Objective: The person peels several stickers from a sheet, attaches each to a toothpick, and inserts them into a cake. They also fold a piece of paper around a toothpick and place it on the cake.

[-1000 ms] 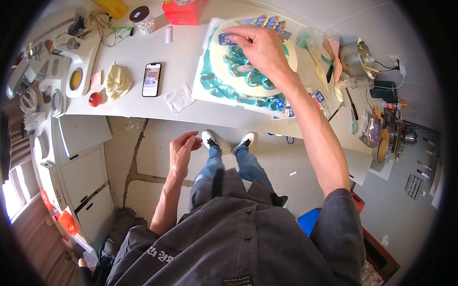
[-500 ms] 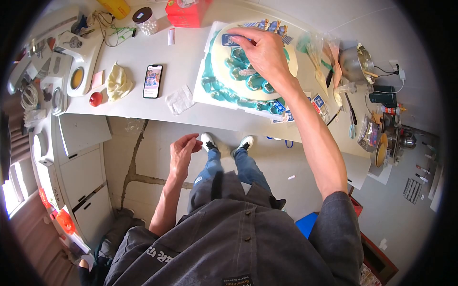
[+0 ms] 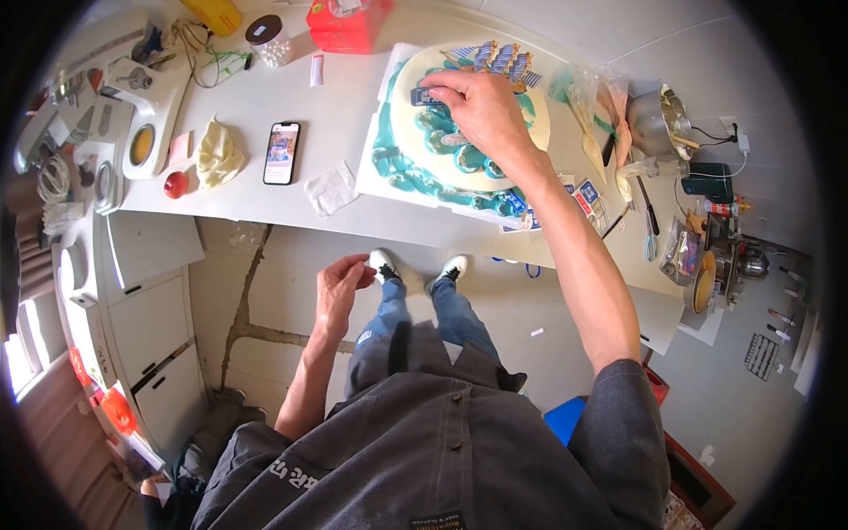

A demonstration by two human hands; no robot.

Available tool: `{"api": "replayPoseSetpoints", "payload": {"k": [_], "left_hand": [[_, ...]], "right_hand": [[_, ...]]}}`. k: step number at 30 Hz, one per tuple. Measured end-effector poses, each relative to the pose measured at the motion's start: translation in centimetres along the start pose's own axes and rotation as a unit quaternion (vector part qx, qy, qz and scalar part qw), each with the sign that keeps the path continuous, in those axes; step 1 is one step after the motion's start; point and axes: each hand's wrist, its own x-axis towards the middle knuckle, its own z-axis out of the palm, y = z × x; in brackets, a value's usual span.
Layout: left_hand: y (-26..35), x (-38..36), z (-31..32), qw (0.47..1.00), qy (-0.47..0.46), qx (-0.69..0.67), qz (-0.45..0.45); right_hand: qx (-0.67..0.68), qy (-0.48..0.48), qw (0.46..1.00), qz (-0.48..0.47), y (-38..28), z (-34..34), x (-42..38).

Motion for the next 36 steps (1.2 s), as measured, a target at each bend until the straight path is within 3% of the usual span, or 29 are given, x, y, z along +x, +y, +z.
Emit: {"api": "replayPoseSetpoints", "payload": {"k": [2,8,20,23,26,36], "left_hand": [[0.2,-0.1,0.1,1.0,0.002,0.001,-0.005],[0.5,0.0,0.2,1.0,0.0,0.01,-0.007],[0.1,1.8,1.3,1.0,-0.021,0.003,-0.01],[0.8,3.2,2.3,0.999,-0.051,0.001,-0.017],[0.6,4.9,3.7,0.995,-0.074,-0.065,-0.018],[3.3,5.9,7.2,0.988,-0.086,-0.131,-0.01]], "right_hand": [[-0.021,-0.023,0.999,0.031,-0.1,-0.2,0.0],[-0.03,-0.016,0.999,-0.007,-0.5,-0.2,0.0],[-0.024,-0.046,0.998,0.022,-0.8,-0.3,-0.2],[0.009,-0.019,1.0,0.006,-0.8,-0.1,-0.3],[-0.057,-0.001,0.995,-0.08,0.0,-0.1,0.1],[-0.048,-0.013,0.994,-0.099,-0.4,-0.1,0.1]]}}
